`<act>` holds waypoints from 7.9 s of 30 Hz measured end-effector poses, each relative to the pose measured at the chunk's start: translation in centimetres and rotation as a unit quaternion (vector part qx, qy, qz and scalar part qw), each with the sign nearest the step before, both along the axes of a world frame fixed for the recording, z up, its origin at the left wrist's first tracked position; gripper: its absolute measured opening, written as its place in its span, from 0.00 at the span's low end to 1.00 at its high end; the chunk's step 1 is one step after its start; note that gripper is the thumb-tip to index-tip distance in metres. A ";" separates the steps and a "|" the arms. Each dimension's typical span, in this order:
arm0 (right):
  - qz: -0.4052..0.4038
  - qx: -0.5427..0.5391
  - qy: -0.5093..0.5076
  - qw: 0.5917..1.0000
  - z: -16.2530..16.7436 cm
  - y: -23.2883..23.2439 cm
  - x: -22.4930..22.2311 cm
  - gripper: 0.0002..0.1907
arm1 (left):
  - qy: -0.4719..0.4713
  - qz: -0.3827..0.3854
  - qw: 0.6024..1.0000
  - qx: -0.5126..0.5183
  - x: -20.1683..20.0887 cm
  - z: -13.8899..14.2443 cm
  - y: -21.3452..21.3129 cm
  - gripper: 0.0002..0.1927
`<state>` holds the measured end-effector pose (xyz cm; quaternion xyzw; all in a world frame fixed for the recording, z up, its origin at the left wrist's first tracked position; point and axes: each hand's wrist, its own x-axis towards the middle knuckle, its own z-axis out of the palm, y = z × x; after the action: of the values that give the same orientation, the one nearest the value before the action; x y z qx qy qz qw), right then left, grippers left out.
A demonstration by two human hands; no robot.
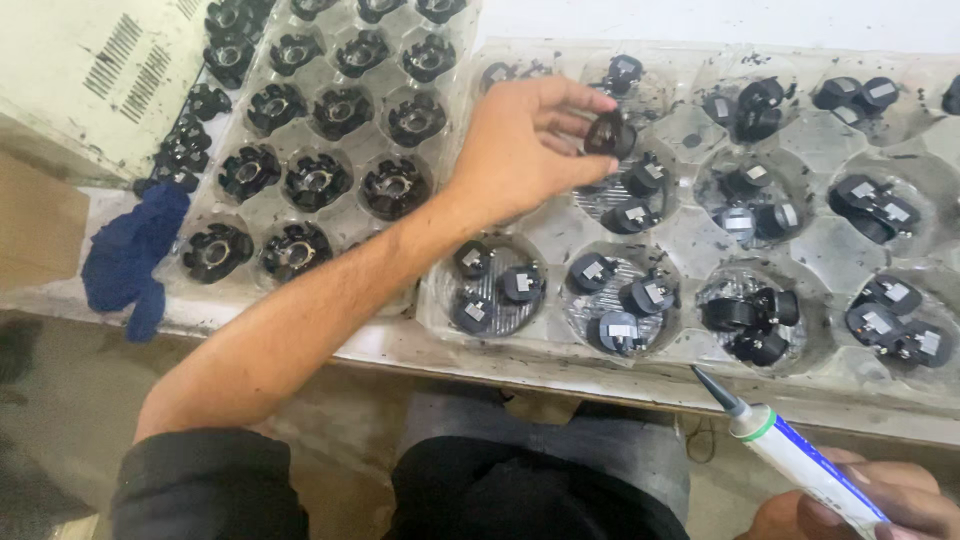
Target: The person picks small black plastic components one at a time from molded trays and applies adhesive from a tube onto each component, then places it back into the tray. They occasionally wipe the tube with a blue cloth and continue treating more components across the trays.
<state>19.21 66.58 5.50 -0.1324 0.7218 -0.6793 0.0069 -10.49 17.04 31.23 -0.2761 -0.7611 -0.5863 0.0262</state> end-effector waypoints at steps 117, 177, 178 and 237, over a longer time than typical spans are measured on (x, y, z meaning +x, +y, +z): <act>-0.173 0.229 0.290 0.913 15.2 -24.5 -3.6 0.23 | -0.201 0.004 0.938 0.282 17.8 -7.0 -2.7 0.26; -0.350 0.134 0.404 0.835 10.8 -23.8 -2.7 0.20 | -0.340 -0.156 0.845 0.381 18.4 -6.2 -2.9 0.24; -0.377 0.099 0.395 0.832 9.2 -22.6 -2.5 0.18 | -0.302 -0.148 0.874 0.349 17.4 -5.8 -2.7 0.24; -0.381 -0.234 0.189 0.874 9.8 -24.8 -1.9 0.20 | -0.284 -0.019 0.930 0.232 11.3 -2.5 -1.2 0.16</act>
<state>17.35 41.81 15.33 0.0294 0.5238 -0.7404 -0.4202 0.76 15.88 28.73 -0.0986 -0.5745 -0.8007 -0.1384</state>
